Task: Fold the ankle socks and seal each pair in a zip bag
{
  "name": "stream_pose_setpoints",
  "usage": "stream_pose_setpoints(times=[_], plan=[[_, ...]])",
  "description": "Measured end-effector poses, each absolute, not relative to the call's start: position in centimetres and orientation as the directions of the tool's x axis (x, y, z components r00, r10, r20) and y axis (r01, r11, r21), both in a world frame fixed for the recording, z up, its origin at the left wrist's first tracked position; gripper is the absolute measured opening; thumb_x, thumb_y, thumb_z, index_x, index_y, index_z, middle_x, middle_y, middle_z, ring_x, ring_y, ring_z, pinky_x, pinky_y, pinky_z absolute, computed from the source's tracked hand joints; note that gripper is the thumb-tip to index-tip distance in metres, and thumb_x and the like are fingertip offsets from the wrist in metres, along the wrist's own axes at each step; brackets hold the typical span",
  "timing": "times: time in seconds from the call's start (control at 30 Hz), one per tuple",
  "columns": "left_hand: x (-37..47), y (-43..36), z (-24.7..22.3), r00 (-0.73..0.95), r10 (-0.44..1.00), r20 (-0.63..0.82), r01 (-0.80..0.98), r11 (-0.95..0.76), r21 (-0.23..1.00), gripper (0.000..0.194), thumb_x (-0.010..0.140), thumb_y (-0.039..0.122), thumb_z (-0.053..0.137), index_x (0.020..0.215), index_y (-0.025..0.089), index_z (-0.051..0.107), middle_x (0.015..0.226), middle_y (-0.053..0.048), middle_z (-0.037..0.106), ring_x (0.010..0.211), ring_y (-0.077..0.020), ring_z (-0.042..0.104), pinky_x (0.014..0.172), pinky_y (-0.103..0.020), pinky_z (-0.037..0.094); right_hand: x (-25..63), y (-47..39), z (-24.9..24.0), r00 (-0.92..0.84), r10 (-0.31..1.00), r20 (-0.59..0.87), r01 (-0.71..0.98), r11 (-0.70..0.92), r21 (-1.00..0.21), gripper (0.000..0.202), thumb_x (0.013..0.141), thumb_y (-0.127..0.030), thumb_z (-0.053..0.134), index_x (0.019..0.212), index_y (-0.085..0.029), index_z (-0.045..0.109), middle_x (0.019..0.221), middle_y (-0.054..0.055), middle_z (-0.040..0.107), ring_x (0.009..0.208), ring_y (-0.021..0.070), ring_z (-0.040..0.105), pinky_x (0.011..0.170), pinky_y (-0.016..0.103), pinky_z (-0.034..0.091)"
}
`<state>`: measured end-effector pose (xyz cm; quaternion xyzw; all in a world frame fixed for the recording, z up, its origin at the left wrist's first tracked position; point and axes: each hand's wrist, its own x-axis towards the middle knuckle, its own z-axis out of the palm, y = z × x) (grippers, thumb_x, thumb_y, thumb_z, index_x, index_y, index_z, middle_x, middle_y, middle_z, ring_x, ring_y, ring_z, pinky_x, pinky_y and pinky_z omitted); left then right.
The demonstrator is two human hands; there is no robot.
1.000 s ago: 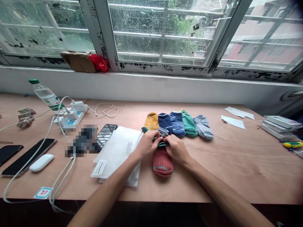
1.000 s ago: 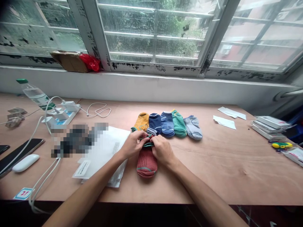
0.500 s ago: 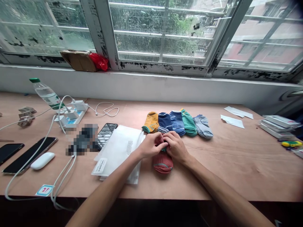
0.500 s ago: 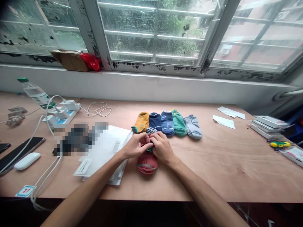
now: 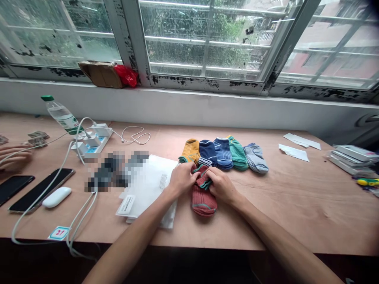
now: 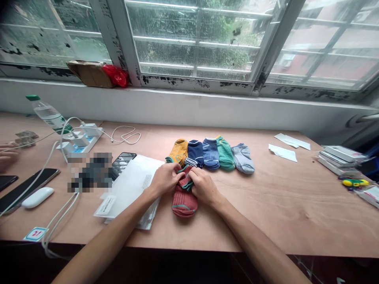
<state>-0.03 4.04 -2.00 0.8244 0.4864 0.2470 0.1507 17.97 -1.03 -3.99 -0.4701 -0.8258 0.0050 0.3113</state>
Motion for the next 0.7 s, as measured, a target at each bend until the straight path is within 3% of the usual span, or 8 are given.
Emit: stream_pose_setpoints(times=[0.2, 0.33, 0.4, 0.47, 0.57, 0.63, 0.7], plan=[[0.4, 3.9, -1.5, 0.469, 0.807, 0.359, 0.404, -0.557, 0.726, 0.011, 0.077, 0.018, 0.065, 0.088, 0.018, 0.062, 0.083, -0.002, 0.066, 0.078, -0.0151, 0.061, 0.071, -0.026, 0.048, 18.1, -0.9, -4.4, -0.316, 0.802, 0.507, 0.769, 0.530, -0.358, 0.028, 0.072, 0.002, 0.041, 0.085, -0.018, 0.055, 0.084, 0.007, 0.060, 0.077, 0.0200, 0.055, 0.069, 0.030, 0.045], [0.5, 3.6, -1.3, 0.548, 0.784, 0.291, 0.124, -0.420, 0.899, 0.019, 0.076, 0.023, 0.068, 0.091, 0.016, 0.058, 0.082, -0.002, 0.062, 0.074, -0.0129, 0.060, 0.068, -0.025, 0.050, 18.3, -1.0, -4.4, -0.249, 0.807, 0.535, 0.732, 0.519, -0.441, 0.052, 0.072, 0.003, 0.041, 0.120, -0.016, 0.049, 0.100, 0.009, 0.063, 0.088, 0.0204, 0.060, 0.076, 0.032, 0.049], [0.4, 3.6, -1.2, 0.601, 0.763, 0.239, 0.047, -0.333, 0.942, 0.025, 0.072, 0.026, 0.073, 0.089, 0.016, 0.056, 0.081, -0.001, 0.061, 0.072, -0.0120, 0.059, 0.067, -0.025, 0.051, 18.3, -1.1, -4.2, -0.271, 0.803, 0.531, 0.738, 0.527, -0.422, 0.056, 0.073, 0.002, 0.042, 0.125, -0.018, 0.047, 0.104, 0.009, 0.063, 0.092, 0.0209, 0.059, 0.079, 0.033, 0.050], [0.3, 3.6, -1.0, 0.654, 0.731, 0.197, 0.035, -0.289, 0.957, 0.029, 0.070, 0.029, 0.075, 0.087, 0.016, 0.055, 0.080, -0.001, 0.060, 0.071, -0.0120, 0.059, 0.067, -0.026, 0.051, 18.2, -1.2, -4.0, -0.307, 0.801, 0.514, 0.763, 0.530, -0.371, 0.046, 0.074, 0.001, 0.044, 0.113, -0.020, 0.057, 0.100, 0.009, 0.062, 0.092, 0.0218, 0.058, 0.078, 0.034, 0.051], [0.2, 3.7, -0.9, 0.674, 0.714, 0.187, 0.095, -0.336, 0.937, 0.024, 0.080, 0.036, 0.067, 0.087, 0.016, 0.057, 0.079, -0.002, 0.062, 0.070, -0.0126, 0.059, 0.064, -0.025, 0.049, 18.0, -1.4, -3.6, -0.308, 0.783, 0.541, 0.800, 0.521, -0.298, 0.033, 0.073, 0.001, 0.047, 0.094, -0.019, 0.063, 0.106, 0.012, 0.059, 0.099, 0.0244, 0.054, 0.082, 0.037, 0.050], [0.0, 4.0, -1.0, 0.595, 0.770, 0.232, 0.216, -0.431, 0.876, 0.022, 0.088, 0.037, 0.056, 0.085, 0.016, 0.058, 0.077, -0.003, 0.063, 0.069, -0.0131, 0.058, 0.063, -0.025, 0.046, 18.0, -1.4, -3.5, -0.311, 0.756, 0.577, 0.807, 0.530, -0.260, 0.034, 0.068, 0.002, 0.048, 0.091, -0.019, 0.063, 0.120, 0.013, 0.055, 0.112, 0.0277, 0.048, 0.093, 0.043, 0.046], [-0.3, 4.3, -1.2, 0.509, 0.816, 0.273, 0.407, -0.507, 0.759, 0.021, 0.089, 0.034, 0.054, 0.079, 0.017, 0.058, 0.075, -0.003, 0.063, 0.068, -0.0139, 0.056, 0.063, -0.026, 0.042, 18.0, -1.3, -3.4, -0.337, 0.739, 0.583, 0.798, 0.553, -0.240, 0.035, 0.064, 0.003, 0.048, 0.088, -0.019, 0.062, 0.121, 0.012, 0.057, 0.117, 0.0288, 0.045, 0.098, 0.045, 0.042]])
